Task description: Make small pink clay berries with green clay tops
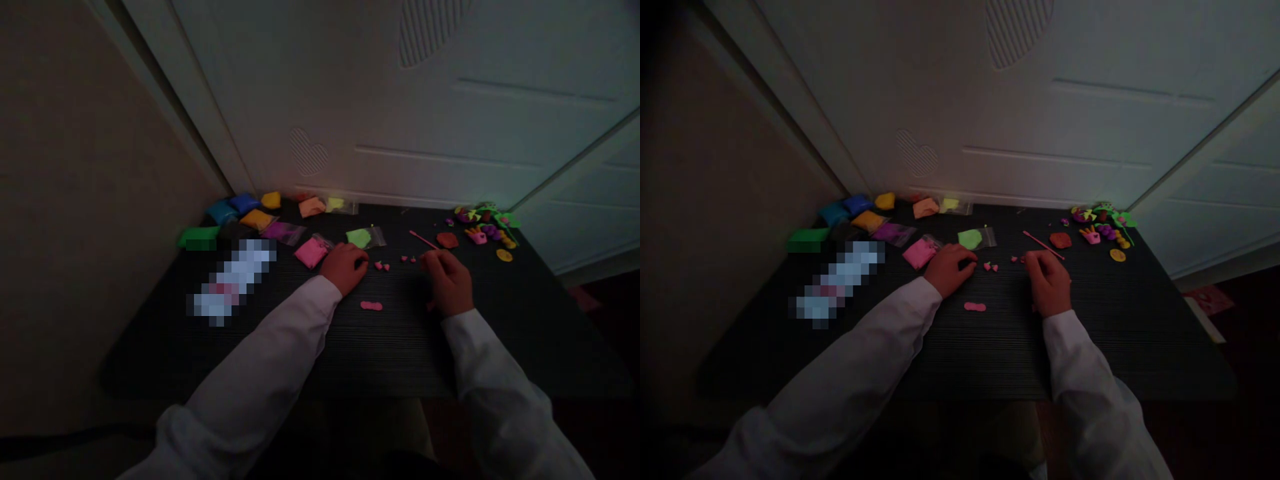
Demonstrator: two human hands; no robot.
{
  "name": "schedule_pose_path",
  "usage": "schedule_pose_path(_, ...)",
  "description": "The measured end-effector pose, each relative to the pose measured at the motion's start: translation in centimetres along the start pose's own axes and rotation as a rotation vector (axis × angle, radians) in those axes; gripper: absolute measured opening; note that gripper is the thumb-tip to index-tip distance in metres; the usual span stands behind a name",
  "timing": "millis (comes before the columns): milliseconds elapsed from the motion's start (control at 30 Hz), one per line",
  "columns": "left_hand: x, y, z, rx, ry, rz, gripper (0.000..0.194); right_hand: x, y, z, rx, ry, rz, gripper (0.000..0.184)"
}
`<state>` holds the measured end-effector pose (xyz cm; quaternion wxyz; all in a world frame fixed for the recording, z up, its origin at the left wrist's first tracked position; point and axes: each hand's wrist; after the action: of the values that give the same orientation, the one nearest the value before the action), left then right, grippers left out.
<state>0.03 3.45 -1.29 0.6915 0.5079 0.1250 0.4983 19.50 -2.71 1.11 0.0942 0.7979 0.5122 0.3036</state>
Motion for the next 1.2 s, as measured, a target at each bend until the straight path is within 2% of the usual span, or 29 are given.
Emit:
schedule_pose_path(100,0.0,0.0,0.0,0.0,-0.003,0.001,0.018,0.0,-0.2,0.3,0.01,0.003,0.01,0.02)
schedule_pose_path(367,0.0,-0.2,-0.2,0.001,-0.013,0.003,0.019,-0.1,-0.4,0.6,0.016,0.028,0.01,0.023)
schedule_pose_path(933,0.1,0.0,-0.1,0.0,-0.013,-0.004,0.018,-0.2,-0.2,0.1,-0.032,0.06,-0.013,0.021)
schedule_pose_path(1033,0.1,0.1,0.0,-0.006,-0.008,-0.013,0.018,-0.7,-0.6,-0.4,-0.044,0.097,-0.096,0.021)
schedule_pose_path(1100,0.0,0.1,0.0,-0.013,0.005,-0.013,0.018,-1.2,-0.8,-0.8,-0.059,0.15,-0.227,0.017)
schedule_pose_path(1133,0.0,0.2,0.0,-0.021,0.01,-0.017,0.018,-1.4,-0.9,-0.9,-0.099,0.23,-0.336,0.016)
schedule_pose_path(1200,0.1,0.2,0.0,-0.034,0.015,-0.038,0.018,-1.6,-1.0,-1.1,-0.229,0.373,-0.452,0.015)
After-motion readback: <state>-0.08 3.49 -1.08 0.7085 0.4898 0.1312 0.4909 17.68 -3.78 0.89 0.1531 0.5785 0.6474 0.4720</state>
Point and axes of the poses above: each hand's wrist, its own x-axis towards the middle knuckle, its own y-axis out of the back of the hand, z = x × y, and after that the axes turned 1 degree about y, right-handed
